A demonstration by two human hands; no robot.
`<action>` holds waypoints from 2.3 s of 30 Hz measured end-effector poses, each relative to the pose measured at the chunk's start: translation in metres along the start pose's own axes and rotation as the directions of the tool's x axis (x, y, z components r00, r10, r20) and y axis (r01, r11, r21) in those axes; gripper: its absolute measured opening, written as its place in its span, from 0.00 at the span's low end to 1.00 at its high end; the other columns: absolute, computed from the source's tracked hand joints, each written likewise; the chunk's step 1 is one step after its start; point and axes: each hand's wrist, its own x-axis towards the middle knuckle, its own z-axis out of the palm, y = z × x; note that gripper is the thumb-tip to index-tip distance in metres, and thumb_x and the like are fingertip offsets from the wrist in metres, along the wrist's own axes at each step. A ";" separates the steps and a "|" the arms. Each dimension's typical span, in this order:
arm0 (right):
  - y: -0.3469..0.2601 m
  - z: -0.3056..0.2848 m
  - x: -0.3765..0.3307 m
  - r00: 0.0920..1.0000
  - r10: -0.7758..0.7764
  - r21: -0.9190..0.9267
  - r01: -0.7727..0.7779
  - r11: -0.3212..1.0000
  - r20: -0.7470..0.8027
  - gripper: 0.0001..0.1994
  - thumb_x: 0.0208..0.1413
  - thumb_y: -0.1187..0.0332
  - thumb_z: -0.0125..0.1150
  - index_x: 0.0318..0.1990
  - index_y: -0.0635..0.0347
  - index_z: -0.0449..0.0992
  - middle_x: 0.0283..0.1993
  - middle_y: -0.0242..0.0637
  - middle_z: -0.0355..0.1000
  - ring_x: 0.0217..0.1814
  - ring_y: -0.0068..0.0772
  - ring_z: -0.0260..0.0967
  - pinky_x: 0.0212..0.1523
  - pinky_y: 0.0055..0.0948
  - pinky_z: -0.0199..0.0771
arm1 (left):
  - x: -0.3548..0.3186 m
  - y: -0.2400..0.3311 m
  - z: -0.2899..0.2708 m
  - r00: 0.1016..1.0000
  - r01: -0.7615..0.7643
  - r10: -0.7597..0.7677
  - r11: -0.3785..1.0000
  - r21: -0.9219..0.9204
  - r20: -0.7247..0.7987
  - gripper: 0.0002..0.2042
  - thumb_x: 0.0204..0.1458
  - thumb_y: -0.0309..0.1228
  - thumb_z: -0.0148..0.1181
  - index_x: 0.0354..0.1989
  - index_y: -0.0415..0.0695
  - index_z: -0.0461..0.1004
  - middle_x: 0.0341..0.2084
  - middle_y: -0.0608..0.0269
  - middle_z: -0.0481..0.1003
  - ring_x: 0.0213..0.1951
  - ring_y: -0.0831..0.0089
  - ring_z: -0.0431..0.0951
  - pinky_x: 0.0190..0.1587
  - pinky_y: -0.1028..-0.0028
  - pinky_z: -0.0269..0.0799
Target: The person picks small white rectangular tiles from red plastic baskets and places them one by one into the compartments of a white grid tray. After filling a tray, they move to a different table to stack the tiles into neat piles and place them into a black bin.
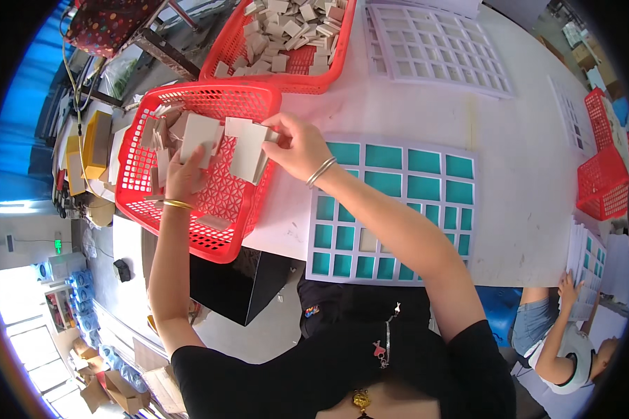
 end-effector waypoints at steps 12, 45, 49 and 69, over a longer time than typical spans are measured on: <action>0.000 -0.011 -0.038 0.987 0.099 0.386 -0.043 0.921 -0.125 0.15 0.50 0.76 0.58 0.45 0.61 0.66 0.34 0.34 0.71 0.29 0.18 0.71 0.13 0.15 0.63 | -0.009 -0.024 0.019 0.963 -0.255 0.152 0.783 0.567 0.223 0.18 0.40 0.35 0.68 0.41 0.44 0.76 0.33 0.58 0.75 0.28 0.67 0.75 0.33 0.75 0.72; 0.066 -0.203 -0.186 0.842 0.347 -0.087 -0.416 0.905 -0.413 0.14 0.49 0.72 0.59 0.45 0.57 0.68 0.27 0.35 0.71 0.26 0.22 0.68 0.28 0.23 0.69 | 0.045 -0.166 0.260 0.746 -0.665 0.140 0.211 0.716 0.652 0.04 0.44 0.28 0.58 0.29 0.48 0.76 0.29 0.62 0.74 0.34 0.62 0.76 0.35 0.67 0.71; 0.072 -0.170 -0.162 0.879 0.387 -0.321 -0.465 0.825 -0.278 0.11 0.48 0.71 0.59 0.41 0.57 0.72 0.24 0.36 0.70 0.24 0.29 0.68 0.30 0.26 0.71 | 0.048 -0.169 0.251 0.680 -0.732 0.097 0.139 0.667 0.727 0.03 0.45 0.28 0.55 0.27 0.49 0.75 0.31 0.67 0.74 0.33 0.64 0.75 0.34 0.67 0.71; 0.075 -0.143 -0.150 0.991 0.093 -0.942 0.058 0.332 0.094 0.21 0.45 0.75 0.54 0.51 0.55 0.69 0.50 0.37 0.65 0.54 0.39 0.61 0.48 0.40 0.60 | 0.013 -0.148 0.220 0.793 -0.607 0.325 0.350 0.714 0.515 0.10 0.48 0.26 0.53 0.39 0.48 0.75 0.39 0.63 0.74 0.37 0.61 0.75 0.39 0.66 0.70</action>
